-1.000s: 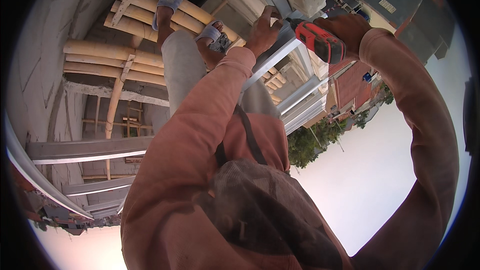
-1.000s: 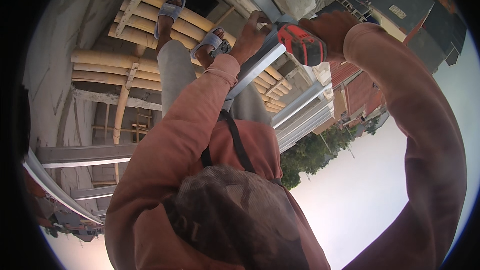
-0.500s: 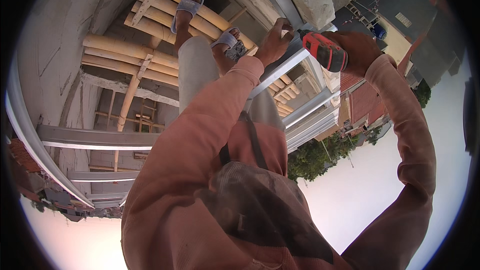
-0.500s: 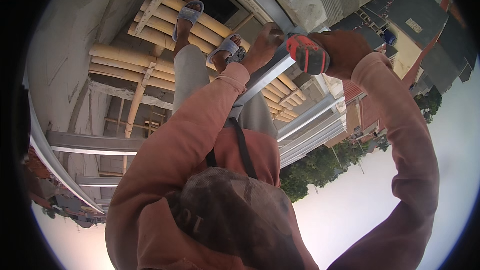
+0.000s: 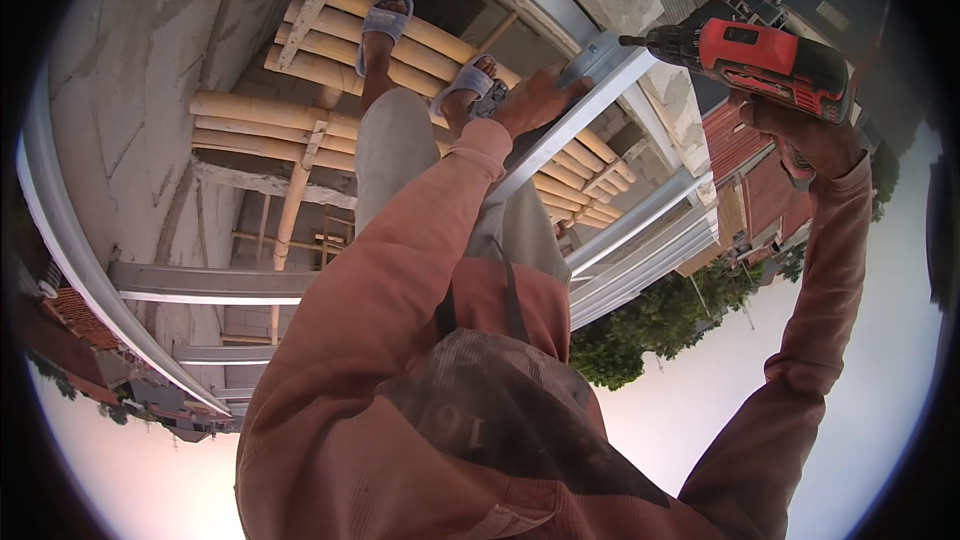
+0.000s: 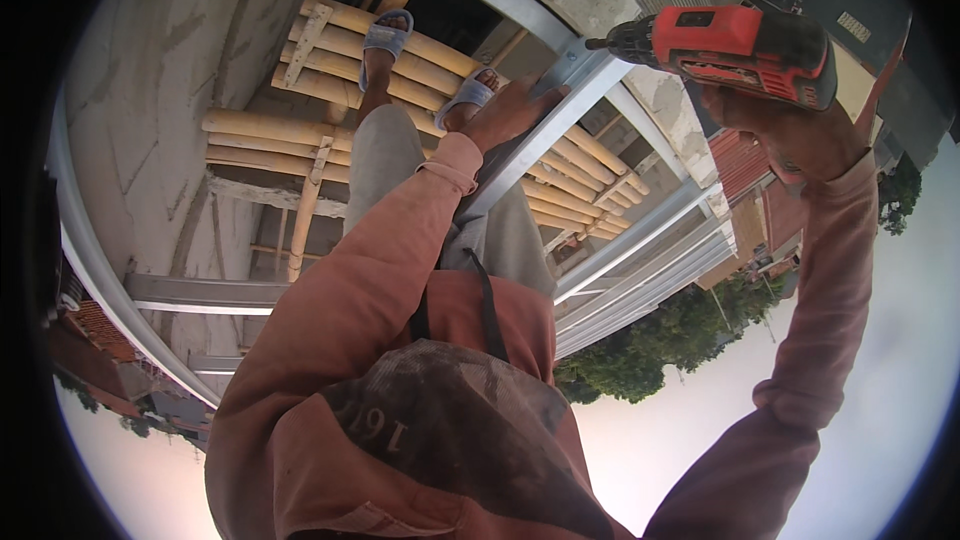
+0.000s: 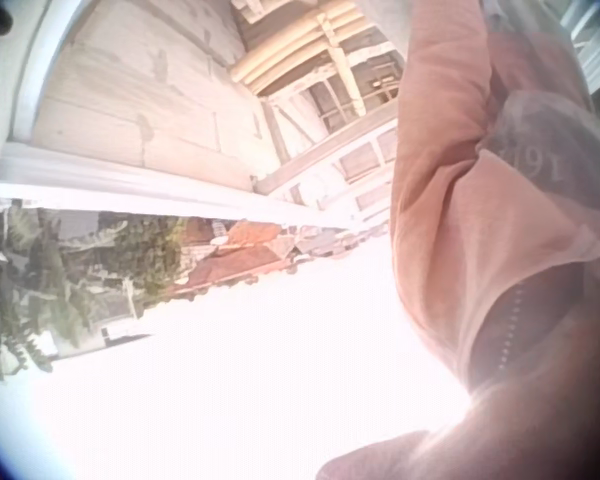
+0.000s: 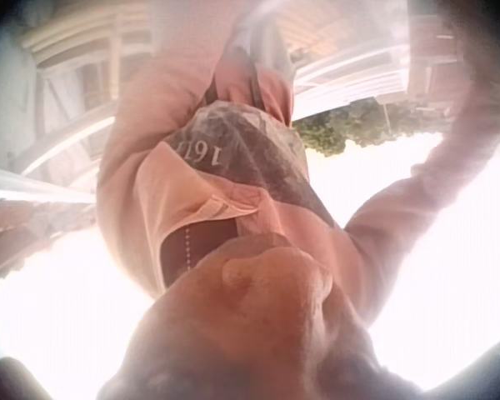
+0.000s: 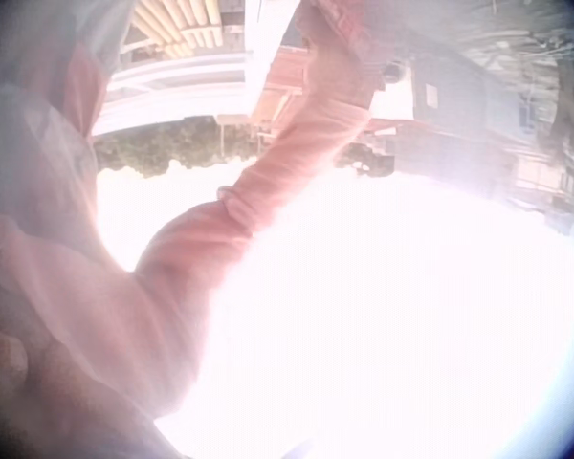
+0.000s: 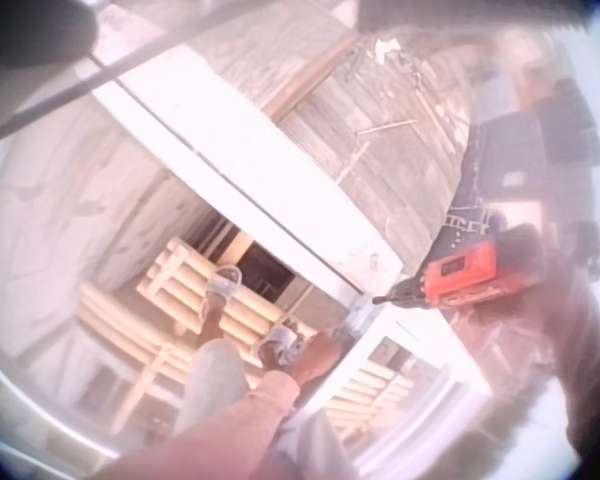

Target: The person uses a power drill to drive screws into metal framing on a rooftop structure.

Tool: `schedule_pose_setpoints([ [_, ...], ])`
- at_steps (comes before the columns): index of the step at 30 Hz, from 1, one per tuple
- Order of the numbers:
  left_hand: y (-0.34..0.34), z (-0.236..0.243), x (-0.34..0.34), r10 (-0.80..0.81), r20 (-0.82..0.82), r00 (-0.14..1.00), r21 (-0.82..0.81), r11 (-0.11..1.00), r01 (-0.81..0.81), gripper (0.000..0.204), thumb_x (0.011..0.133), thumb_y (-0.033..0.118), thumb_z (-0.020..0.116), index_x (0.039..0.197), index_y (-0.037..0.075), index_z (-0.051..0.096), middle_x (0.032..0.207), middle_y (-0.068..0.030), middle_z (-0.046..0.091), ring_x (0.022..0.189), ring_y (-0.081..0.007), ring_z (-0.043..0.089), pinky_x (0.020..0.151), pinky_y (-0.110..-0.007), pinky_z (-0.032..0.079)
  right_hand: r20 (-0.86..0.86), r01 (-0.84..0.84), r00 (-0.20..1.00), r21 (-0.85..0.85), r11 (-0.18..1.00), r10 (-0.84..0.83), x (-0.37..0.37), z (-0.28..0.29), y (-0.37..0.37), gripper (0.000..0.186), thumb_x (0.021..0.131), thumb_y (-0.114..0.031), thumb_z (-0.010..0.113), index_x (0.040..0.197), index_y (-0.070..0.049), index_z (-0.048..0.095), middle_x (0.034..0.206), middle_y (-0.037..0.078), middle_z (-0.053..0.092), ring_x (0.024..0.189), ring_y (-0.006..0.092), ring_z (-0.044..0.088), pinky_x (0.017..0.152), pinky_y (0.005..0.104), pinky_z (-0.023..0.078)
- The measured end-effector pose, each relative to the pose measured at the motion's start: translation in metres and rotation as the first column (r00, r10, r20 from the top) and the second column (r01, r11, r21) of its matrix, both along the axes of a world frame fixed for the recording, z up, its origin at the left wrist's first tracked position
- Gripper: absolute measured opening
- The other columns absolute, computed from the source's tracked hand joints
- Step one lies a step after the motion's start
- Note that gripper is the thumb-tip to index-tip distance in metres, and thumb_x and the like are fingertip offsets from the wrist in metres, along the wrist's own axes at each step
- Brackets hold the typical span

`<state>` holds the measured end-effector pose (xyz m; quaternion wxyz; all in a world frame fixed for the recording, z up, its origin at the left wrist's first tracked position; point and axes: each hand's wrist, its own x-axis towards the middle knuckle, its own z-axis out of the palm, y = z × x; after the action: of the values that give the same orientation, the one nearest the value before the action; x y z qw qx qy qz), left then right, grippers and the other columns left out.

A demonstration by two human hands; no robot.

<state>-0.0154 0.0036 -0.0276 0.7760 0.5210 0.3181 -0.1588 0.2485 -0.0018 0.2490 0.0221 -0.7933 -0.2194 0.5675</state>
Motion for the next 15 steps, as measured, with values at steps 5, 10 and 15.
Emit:
schedule_pose_setpoints([
  [5, 0.005, 0.009, 0.015, -0.182, -0.264, 0.947, -0.021, 0.983, 0.183, 0.081, 0.096, 0.068, 0.052, 0.124, -0.006, 0.066, 0.112, -0.0341, 0.070, 0.110, -0.0490, 0.067, 0.099, -0.051, 0.050, -0.037, 0.383, 0.923, 0.182, 0.906, -0.383, -0.058, 0.015, -0.032, 0.033, 0.084, -0.008, 0.072, 0.116, -0.003, 0.071, 0.091, 0.003, 0.071, 0.065, 0.0098, 0.062, 0.054, 0.0245, 0.049],
  [10, -0.005, 0.014, 0.016, -0.026, -0.190, 0.981, 0.141, 0.988, 0.054, 0.080, 0.098, 0.070, 0.047, 0.114, -0.005, 0.070, 0.102, -0.0339, 0.071, 0.102, -0.0525, 0.067, 0.094, -0.056, 0.050, -0.110, 0.790, 0.604, 0.209, 0.576, -0.789, -0.131, 0.016, -0.076, 0.033, 0.083, -0.006, 0.071, 0.116, -0.001, 0.069, 0.095, 0.006, 0.071, 0.070, 0.0118, 0.065, 0.057, 0.0271, 0.052],
  [15, -0.001, 0.022, 0.020, -0.130, -0.243, 0.961, 0.113, 0.980, 0.161, 0.074, 0.100, 0.065, 0.049, 0.119, -0.003, 0.068, 0.099, -0.0293, 0.071, 0.098, -0.0405, 0.071, 0.088, -0.047, 0.051, -0.076, 0.886, 0.457, 0.124, 0.446, -0.886, -0.201, 0.001, -0.112, 0.025, 0.088, -0.008, 0.074, 0.113, -0.004, 0.069, 0.094, 0.001, 0.069, 0.073, 0.0101, 0.064, 0.065, 0.0274, 0.052],
])
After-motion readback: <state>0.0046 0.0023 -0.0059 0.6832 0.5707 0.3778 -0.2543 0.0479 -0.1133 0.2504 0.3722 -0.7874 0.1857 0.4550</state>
